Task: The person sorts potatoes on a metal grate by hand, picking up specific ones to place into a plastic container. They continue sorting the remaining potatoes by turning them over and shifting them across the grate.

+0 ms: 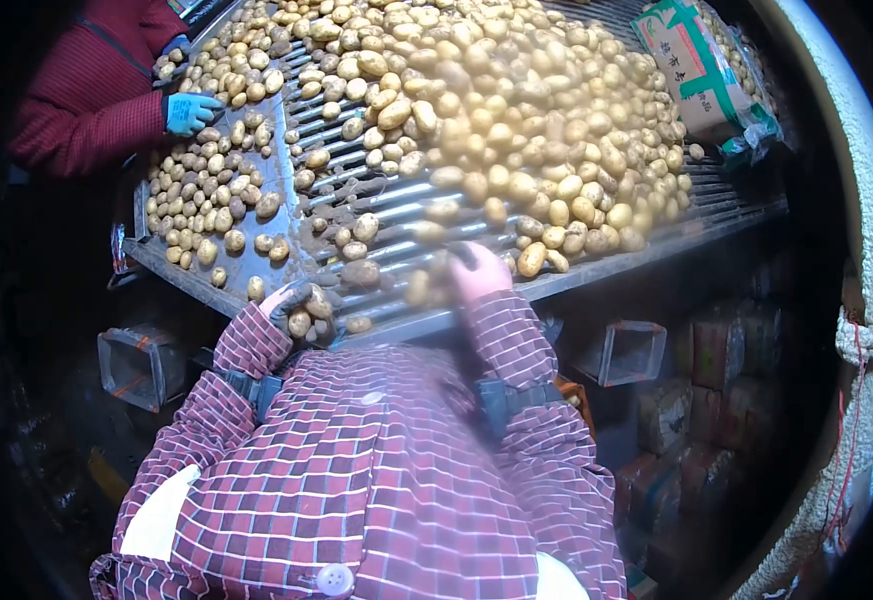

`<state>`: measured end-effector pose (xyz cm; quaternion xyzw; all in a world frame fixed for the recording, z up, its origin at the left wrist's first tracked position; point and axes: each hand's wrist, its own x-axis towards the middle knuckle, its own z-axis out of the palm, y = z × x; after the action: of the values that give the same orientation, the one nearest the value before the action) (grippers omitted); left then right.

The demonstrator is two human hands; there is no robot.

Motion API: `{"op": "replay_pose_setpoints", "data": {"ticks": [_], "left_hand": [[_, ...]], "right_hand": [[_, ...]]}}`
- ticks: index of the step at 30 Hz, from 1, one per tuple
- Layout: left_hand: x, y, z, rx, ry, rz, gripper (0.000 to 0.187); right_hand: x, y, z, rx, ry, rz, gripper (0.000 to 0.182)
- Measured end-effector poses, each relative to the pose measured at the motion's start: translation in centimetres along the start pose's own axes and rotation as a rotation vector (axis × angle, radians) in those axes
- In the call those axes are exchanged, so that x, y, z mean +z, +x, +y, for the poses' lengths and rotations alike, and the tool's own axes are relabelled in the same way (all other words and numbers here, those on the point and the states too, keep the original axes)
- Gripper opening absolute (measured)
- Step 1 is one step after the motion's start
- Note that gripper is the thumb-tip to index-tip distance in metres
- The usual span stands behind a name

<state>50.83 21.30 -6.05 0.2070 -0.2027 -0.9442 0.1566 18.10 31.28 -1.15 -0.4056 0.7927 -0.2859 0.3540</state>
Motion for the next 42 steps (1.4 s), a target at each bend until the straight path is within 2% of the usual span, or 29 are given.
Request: {"op": "replay_pose_setpoints", "data": {"ticks": [2, 3, 4, 5, 6, 8, 9, 12, 13, 15, 17, 18, 19, 20, 21, 22, 23, 27, 30, 33, 36, 38, 40, 41, 42], "left_hand": [[-0.5, 0.7, -0.5, 0.052, -0.247, -0.105, 0.043], [-0.2, 0.8, -0.1, -0.011, -0.241, -0.061, 0.043], [0.8, 0.9, 0.6, -0.075, -0.237, -0.017, 0.044], [-0.5, 1.7, 0.9, -0.163, -0.252, 0.008, 0.043], [-1.3, 1.6, 0.6, -0.129, -0.106, -0.011, 0.043], [-1.2, 1.6, 0.7, -0.056, 0.188, -0.035, 0.041], [-1.7, 1.9, 0.8, 0.103, 0.581, -0.138, 0.041], [0.5, 1.7, 1.3, 0.064, 0.709, -0.078, 0.039], [1.4, 1.8, 1.5, 0.002, 0.673, -0.03, 0.04], [2.6, 2.2, 1.8, -0.133, 0.588, 0.029, 0.043], [3.2, 2.8, 2.2, -0.311, 0.397, 0.101, 0.047], [3.5, 3.0, 2.3, -0.422, 0.248, 0.139, 0.049], [5.0, 2.5, 2.2, -0.3, 0.301, 0.212, 0.058], [4.6, 2.5, 1.8, -0.254, 0.267, 0.185, 0.055], [3.9, 2.5, 1.2, -0.207, 0.236, 0.161, 0.053], [4.0, 2.5, 1.4, -0.16, 0.203, 0.134, 0.051], [4.5, 1.6, 2.6, -0.226, 0.199, 0.134, 0.052], [3.7, 0.1, 2.7, -0.159, 0.263, 0.23, 0.05], [1.9, -1.4, 2.1, -0.046, 0.138, 0.214, 0.048], [0.6, -2.1, 1.7, -0.034, 0.058, 0.217, 0.047], [1.8, -2.3, 1.6, 0.031, 0.063, 0.248, 0.056], [2.6, -2.4, 1.4, 0.069, 0.063, 0.262, 0.061], [3.1, -2.4, 1.0, 0.096, 0.032, 0.252, 0.063], [3.5, -2.5, 1.3, 0.106, 0.068, 0.242, 0.063], [3.3, -2.8, 1.8, 0.093, 0.027, 0.151, 0.063]], "right_hand": [[0.7, -0.6, -1.6, -0.101, -0.261, -0.037, 0.034], [1.3, -1.7, -3.6, -0.113, -0.353, -0.122, 0.03], [2.4, -1.0, -4.4, -0.066, -0.617, -0.337, 0.03], [3.7, -1.1, -5.4, -0.069, -0.784, -0.391, 0.035], [4.6, -1.3, -6.1, -0.073, -0.951, -0.446, 0.04], [5.3, -0.9, -5.8, -0.023, -0.885, -0.399, 0.046], [5.7, -0.7, -5.7, 0.007, -0.853, -0.376, 0.049], [3.8, -0.5, -5.6, -0.082, -0.3, -0.3, 0.061], [3.4, -0.9, -5.5, -0.048, 0.016, -0.32, 0.076], [5.1, -0.9, -4.0, -0.12, 0.482, -0.425, 0.083], [5.2, -1.4, -5.8, -0.155, 0.701, -0.505, 0.094], [5.0, -1.6, -7.0, -0.097, 0.734, -0.533, 0.092], [4.8, -1.9, -8.5, -0.04, 0.765, -0.559, 0.09], [4.7, -1.9, -9.2, 0.016, 0.795, -0.584, 0.088], [4.5, -0.9, -7.7, -0.004, 0.683, -0.539, 0.079], [4.5, -0.7, -8.6, 0.112, 0.559, -0.376, 0.065], [5.0, 0.1, -7.4, -0.01, 0.326, -0.342, 0.056], [7.8, 1.3, -8.2, -0.261, -0.786, -0.456, 0.036], [9.9, 2.1, -5.4, -0.425, -0.689, -0.338, 0.03], [8.0, 1.4, -8.6, -0.198, -0.648, -0.436, 0.044], [5.3, -1.1, -12.5, 0.396, 0.502, -0.519, 0.051], [8.0, 0.3, -7.2, -0.006, 0.241, -0.634, 0.055], [9.6, 0.2, -7.6, -0.03, 0.032, -0.633, 0.056], [9.5, -0.8, -8.7, -0.18, -0.026, -0.617, 0.06], [9.4, -1.0, -9.2, -0.204, 0.009, -0.65, 0.06]]}}
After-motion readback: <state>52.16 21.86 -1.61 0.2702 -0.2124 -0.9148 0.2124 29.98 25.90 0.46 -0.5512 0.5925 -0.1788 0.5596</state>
